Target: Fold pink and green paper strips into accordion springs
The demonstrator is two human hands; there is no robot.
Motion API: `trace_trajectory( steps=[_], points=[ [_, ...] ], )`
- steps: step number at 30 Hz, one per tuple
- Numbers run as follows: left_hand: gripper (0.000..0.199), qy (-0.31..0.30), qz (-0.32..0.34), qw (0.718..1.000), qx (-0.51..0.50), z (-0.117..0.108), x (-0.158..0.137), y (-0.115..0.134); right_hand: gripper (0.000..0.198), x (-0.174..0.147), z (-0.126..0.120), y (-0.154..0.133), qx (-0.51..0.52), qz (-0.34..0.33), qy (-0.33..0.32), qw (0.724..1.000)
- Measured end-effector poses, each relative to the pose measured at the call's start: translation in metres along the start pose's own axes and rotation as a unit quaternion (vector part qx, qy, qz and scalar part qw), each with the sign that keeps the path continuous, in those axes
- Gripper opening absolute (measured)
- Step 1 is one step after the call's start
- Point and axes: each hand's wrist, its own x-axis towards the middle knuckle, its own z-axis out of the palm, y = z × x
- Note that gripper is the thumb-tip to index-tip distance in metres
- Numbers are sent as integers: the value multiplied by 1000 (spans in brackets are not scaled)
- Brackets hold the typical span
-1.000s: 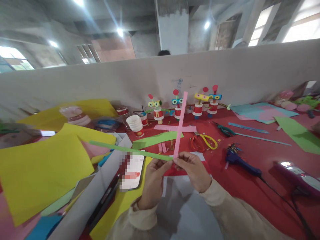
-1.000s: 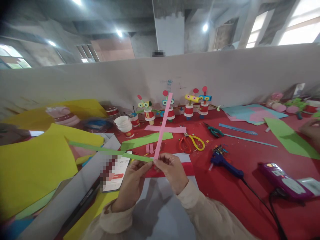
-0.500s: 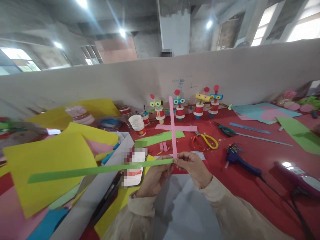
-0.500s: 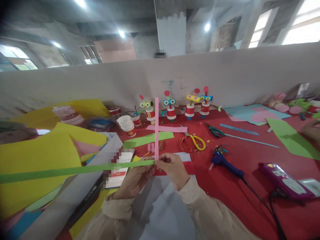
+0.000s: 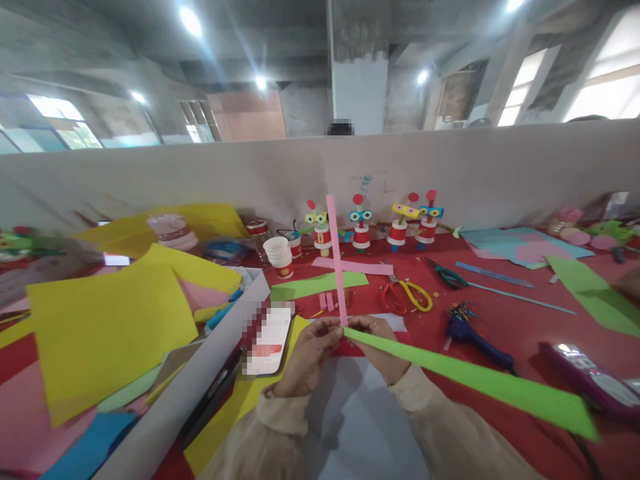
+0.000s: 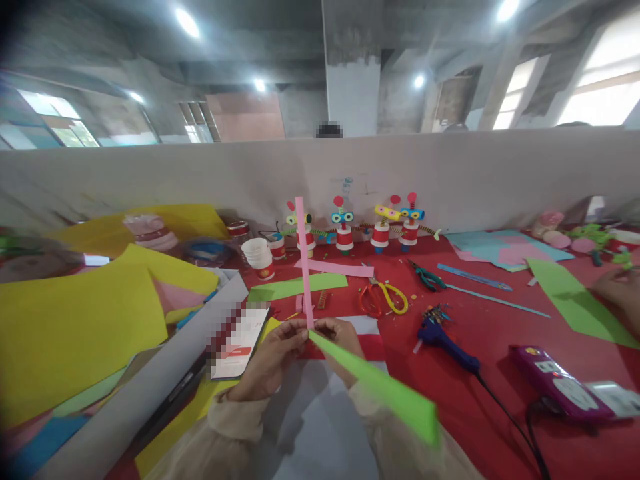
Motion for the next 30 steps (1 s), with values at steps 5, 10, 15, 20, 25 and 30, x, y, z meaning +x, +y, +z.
trace_trajectory(
  steps=[5, 10, 15, 20, 25, 30],
  points=[
    [30, 9, 34, 999, -15, 4, 0, -1, 15, -3, 2, -10, 11, -14, -32, 999],
    [26, -19, 26, 998, -45, 7, -2, 1, 20, -2, 5, -9, 78, 44, 39, 995],
    [16, -25, 13, 998, -58, 6, -3, 5, 19, -1, 6, -9, 109, 66, 30, 991],
    [18, -14, 35, 999, -22, 5, -1, 2, 18, -2, 8, -10, 156, 120, 46, 979],
    [19, -7, 62, 997, -40, 8, -4, 3, 18, -2, 6, -9, 166, 118, 52, 978],
    [19, -32, 17, 999, 40, 7, -6, 8, 20, 0, 2, -9, 61, 68, 58, 994]
  ],
)
